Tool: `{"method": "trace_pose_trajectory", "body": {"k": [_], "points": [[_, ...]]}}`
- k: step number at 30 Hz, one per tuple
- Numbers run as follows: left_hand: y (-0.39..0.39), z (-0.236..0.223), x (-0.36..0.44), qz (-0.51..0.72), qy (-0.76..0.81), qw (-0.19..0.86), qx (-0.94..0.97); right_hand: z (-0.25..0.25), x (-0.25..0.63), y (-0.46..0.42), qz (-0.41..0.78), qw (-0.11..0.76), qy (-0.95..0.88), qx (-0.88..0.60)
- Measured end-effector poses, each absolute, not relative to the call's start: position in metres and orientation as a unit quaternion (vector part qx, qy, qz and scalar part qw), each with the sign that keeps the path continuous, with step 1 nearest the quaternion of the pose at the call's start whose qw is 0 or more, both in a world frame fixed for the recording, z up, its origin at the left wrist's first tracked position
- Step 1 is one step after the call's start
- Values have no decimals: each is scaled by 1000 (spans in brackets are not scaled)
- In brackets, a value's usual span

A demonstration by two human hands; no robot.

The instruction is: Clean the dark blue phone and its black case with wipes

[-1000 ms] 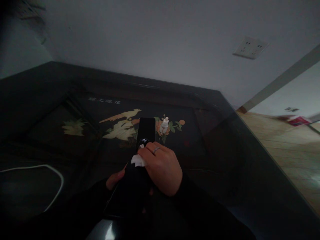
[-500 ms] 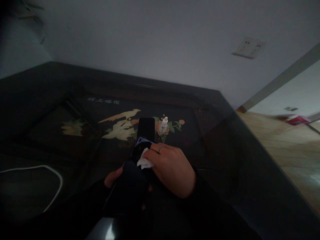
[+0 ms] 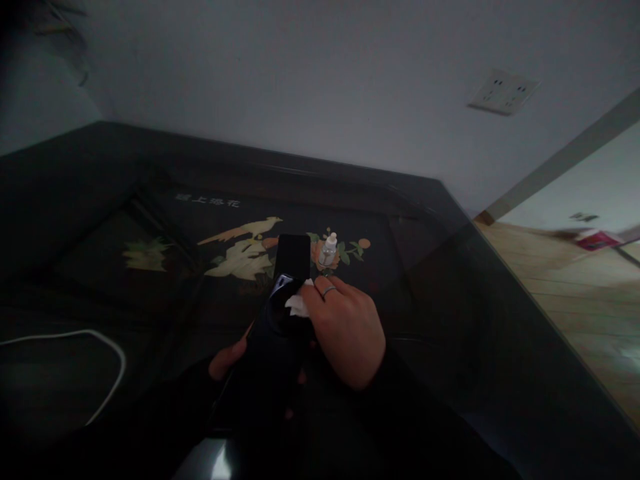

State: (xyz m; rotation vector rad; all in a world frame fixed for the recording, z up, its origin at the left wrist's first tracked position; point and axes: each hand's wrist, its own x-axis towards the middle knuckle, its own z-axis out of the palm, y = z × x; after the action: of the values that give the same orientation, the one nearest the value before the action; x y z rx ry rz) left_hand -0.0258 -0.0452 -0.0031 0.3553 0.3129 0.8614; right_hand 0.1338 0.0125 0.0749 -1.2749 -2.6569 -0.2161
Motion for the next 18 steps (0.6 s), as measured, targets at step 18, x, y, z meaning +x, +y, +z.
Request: {"method": "trace_pose_trajectory", "body": {"k": [18], "points": [[-49, -2, -28, 389, 165, 885, 196, 76, 128, 7, 151, 197, -857, -451]]}}
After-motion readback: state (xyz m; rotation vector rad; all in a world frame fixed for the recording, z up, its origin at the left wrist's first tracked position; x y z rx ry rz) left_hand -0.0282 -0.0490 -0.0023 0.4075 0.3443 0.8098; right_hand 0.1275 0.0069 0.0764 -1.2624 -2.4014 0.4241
